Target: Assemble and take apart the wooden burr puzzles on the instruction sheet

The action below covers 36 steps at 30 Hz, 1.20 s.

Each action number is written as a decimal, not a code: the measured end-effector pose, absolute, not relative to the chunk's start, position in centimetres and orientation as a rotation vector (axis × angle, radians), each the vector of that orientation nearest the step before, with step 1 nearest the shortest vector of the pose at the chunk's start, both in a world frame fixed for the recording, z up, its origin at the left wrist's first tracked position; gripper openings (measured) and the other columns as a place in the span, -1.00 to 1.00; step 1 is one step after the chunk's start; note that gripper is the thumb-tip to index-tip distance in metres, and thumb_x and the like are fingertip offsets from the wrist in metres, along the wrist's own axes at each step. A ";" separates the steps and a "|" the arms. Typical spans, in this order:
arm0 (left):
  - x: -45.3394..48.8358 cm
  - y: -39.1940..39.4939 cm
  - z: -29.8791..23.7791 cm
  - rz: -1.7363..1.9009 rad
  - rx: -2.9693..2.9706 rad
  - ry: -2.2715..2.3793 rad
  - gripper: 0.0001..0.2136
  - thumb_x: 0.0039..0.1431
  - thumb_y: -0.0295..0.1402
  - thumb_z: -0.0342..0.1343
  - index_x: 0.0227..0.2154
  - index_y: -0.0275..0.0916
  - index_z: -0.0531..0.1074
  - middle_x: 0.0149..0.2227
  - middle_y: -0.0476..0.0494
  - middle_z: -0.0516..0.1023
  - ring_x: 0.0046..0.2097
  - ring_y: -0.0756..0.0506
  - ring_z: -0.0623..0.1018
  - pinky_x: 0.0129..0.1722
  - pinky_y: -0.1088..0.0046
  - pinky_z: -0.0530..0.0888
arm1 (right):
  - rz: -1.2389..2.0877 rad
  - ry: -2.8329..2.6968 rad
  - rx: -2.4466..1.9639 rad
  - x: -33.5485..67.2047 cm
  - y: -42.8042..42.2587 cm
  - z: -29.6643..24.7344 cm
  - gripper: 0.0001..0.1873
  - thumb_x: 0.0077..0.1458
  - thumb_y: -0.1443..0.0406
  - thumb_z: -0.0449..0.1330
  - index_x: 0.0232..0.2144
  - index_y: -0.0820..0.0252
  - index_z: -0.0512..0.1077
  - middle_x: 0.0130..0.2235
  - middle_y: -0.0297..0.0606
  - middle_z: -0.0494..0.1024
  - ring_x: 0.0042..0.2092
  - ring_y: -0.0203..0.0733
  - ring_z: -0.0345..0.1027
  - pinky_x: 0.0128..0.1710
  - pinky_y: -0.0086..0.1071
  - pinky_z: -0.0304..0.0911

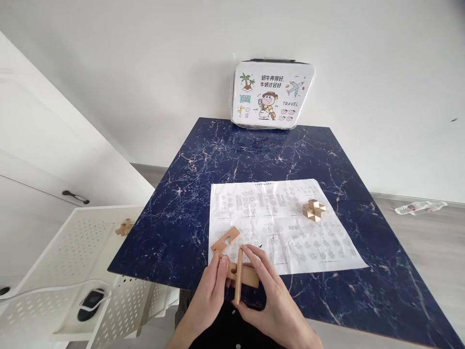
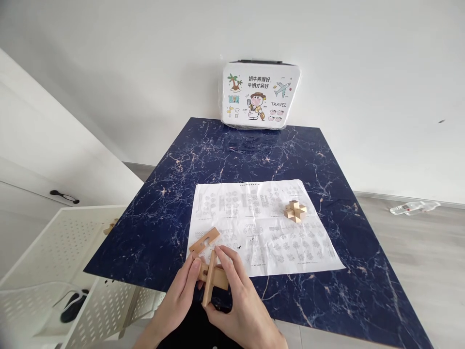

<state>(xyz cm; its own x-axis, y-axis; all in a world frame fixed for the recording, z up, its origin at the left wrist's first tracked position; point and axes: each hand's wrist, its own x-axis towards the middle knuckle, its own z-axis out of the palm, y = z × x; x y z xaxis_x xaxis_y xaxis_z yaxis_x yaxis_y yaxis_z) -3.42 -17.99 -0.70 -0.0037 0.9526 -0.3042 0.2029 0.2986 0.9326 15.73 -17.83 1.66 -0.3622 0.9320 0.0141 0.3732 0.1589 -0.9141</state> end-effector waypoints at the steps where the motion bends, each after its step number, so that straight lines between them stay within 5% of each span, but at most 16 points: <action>1: -3.4 -17.9 -0.5 0.850 1.131 1.451 -0.52 0.48 0.08 0.03 0.18 -0.14 0.53 -0.03 -0.21 0.70 0.00 -0.27 0.64 0.02 0.24 0.59 | 1.177 -1.827 -1.238 15.7 -17.8 1.7 0.03 0.10 0.50 0.27 0.49 -0.21 0.03 0.46 -0.15 0.20 0.42 0.15 0.29 0.32 -0.04 0.43; 6: -3.5 -17.9 -0.3 0.842 1.131 1.451 -0.51 0.50 0.08 -0.01 0.20 -0.13 0.51 -0.09 -0.19 0.71 -0.04 -0.26 0.64 0.03 0.24 0.57 | 1.155 -1.778 -1.211 15.5 -17.7 1.3 -0.01 0.10 0.49 0.26 0.47 -0.20 0.08 0.44 -0.13 0.21 0.31 0.12 0.42 0.25 -0.07 0.49; 15: -3.4 -17.8 0.1 0.838 1.072 1.498 -0.52 0.48 0.08 0.04 0.17 -0.16 0.50 0.11 -0.23 0.65 0.15 -0.29 0.60 0.15 0.22 0.54 | 1.279 -1.666 -1.182 15.9 -18.0 0.8 -0.04 0.11 0.46 0.31 0.45 -0.21 0.13 0.44 -0.15 0.20 0.29 0.09 0.44 0.21 -0.10 0.52; 24: -2.8 -17.3 0.9 0.891 1.202 1.411 -0.56 0.50 0.13 -0.08 -0.29 -0.11 0.39 -0.36 -0.03 0.51 -0.30 -0.15 0.52 -0.22 0.35 0.50 | 1.340 -1.606 -1.120 16.3 -17.7 -0.5 -0.09 0.20 0.46 0.28 0.45 -0.25 0.10 0.49 -0.18 0.11 0.42 0.07 0.27 0.26 -0.09 0.47; 31: -2.4 -17.5 1.5 0.897 1.249 1.392 -0.61 0.53 0.07 -0.07 -0.25 -0.11 0.40 -0.37 -0.05 0.55 -0.31 -0.15 0.55 -0.24 0.36 0.50 | 1.386 -1.603 -1.135 16.7 -17.7 -0.4 -0.09 0.18 0.45 0.30 0.44 -0.16 0.07 0.52 -0.12 0.07 0.38 0.09 0.33 0.30 -0.02 0.42; 36: -2.4 -17.8 0.9 0.891 1.267 1.380 -0.65 0.54 0.02 -0.06 -0.19 -0.12 0.41 -0.31 -0.08 0.60 -0.24 -0.17 0.61 -0.16 0.35 0.54 | 1.504 -1.551 -1.129 17.1 -17.6 0.0 -0.04 0.21 0.30 0.41 0.47 -0.13 0.01 0.41 -0.08 0.34 0.26 0.07 0.49 0.30 0.02 0.41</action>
